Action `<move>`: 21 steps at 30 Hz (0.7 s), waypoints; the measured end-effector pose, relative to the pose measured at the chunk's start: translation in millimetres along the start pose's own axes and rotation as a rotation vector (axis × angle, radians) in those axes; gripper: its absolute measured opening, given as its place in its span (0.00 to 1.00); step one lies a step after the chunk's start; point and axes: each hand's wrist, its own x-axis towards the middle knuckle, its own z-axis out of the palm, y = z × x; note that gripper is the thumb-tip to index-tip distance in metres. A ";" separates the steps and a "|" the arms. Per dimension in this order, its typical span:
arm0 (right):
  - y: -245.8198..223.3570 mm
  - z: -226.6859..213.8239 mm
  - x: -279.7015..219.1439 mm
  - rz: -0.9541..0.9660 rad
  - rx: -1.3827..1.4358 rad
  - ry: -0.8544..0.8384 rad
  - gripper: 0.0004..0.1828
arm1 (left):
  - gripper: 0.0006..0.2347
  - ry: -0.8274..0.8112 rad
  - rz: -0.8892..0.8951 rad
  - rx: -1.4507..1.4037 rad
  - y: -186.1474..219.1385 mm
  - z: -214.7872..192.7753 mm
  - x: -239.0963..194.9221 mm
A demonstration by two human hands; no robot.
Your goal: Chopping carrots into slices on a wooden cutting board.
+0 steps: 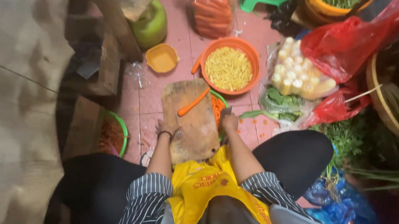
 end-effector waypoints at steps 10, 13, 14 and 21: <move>-49.6 -60.9 -56.6 0.003 -0.042 0.049 0.20 | 0.31 0.366 0.736 -0.124 38.8 7.4 -18.2; -51.1 -58.6 -54.9 -0.048 -0.018 0.123 0.19 | 0.29 0.285 0.800 -0.098 45.7 15.9 -18.0; -46.2 -48.2 -52.3 -0.127 0.017 0.047 0.18 | 0.26 0.321 0.783 -0.081 42.1 20.2 -14.5; -91.8 -47.1 -110.4 -0.426 -0.127 -0.158 0.19 | 0.16 0.142 0.565 -0.421 42.2 4.3 4.5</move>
